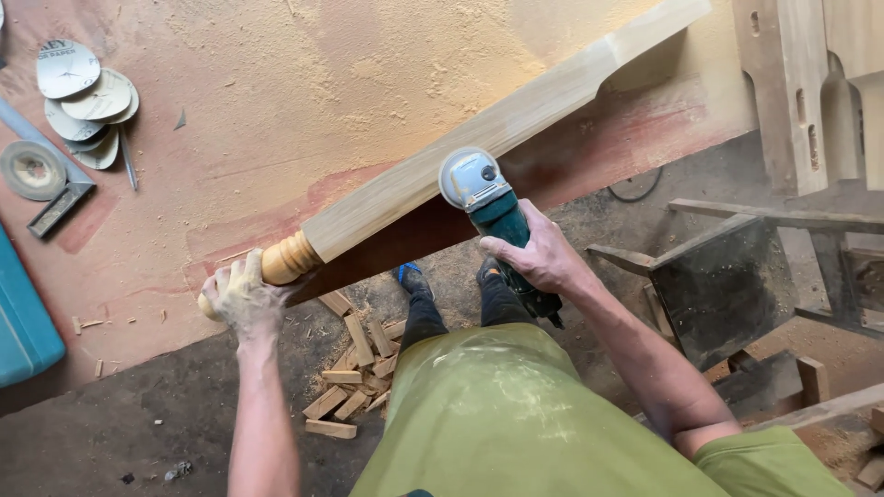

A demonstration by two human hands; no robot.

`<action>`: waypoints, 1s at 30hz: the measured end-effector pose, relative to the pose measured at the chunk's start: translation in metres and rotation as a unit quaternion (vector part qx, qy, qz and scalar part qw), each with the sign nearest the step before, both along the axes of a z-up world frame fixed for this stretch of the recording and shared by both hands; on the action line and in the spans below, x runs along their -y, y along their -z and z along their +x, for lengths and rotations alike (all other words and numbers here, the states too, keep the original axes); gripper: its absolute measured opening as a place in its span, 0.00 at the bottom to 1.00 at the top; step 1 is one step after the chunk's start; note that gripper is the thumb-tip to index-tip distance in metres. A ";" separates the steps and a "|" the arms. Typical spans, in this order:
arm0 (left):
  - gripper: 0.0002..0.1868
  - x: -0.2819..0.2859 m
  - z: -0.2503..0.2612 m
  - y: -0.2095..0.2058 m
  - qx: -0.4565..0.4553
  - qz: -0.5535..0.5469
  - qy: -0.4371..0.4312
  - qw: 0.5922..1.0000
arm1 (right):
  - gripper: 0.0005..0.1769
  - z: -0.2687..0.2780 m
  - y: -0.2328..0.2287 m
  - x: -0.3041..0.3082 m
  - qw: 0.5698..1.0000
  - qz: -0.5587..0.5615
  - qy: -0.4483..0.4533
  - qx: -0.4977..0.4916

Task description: The person uses an angle grinder to sand the surface and edges of a long wooden piece with a turned handle. They then sand a smaller rectangular block of wood and place it on a stack of similar pieces.

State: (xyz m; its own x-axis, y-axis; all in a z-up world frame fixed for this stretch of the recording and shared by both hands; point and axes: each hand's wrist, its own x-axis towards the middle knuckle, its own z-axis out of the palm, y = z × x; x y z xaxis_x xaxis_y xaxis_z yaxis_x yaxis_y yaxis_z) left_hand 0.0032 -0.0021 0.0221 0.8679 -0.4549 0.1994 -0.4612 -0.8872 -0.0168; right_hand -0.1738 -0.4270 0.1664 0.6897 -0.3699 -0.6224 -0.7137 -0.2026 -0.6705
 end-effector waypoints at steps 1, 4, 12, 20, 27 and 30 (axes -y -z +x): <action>0.35 -0.002 -0.001 0.004 -0.002 -0.001 0.001 1.000 | 0.30 -0.001 0.000 0.004 1.000 -0.001 0.001 -0.002; 0.33 -0.004 0.003 0.010 0.023 -0.008 0.005 1.000 | 0.29 -0.002 0.004 0.018 1.000 -0.007 0.018 0.016; 0.28 -0.001 0.001 0.000 0.043 -0.002 0.006 0.999 | 0.26 -0.010 0.003 0.046 0.998 -0.025 0.046 0.025; 0.30 0.001 0.001 -0.005 0.033 -0.003 0.010 0.999 | 0.25 -0.014 0.003 0.074 0.996 -0.032 0.070 0.033; 0.46 0.037 -0.005 -0.047 -0.081 -0.033 -0.011 0.996 | 0.27 -0.024 0.010 0.086 0.993 -0.060 0.091 0.051; 0.61 0.083 -0.013 -0.089 -0.160 -0.163 0.022 0.973 | 0.24 0.002 -0.038 0.043 0.997 0.001 0.074 0.038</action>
State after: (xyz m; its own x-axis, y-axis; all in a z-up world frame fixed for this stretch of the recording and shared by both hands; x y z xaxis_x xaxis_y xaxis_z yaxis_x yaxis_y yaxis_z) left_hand -0.0095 -0.0848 0.1114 0.8904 -0.4509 0.0624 -0.4342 -0.8002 0.4137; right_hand -0.1717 -0.4697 0.2048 0.6736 -0.4701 -0.5704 -0.6823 -0.0987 -0.7244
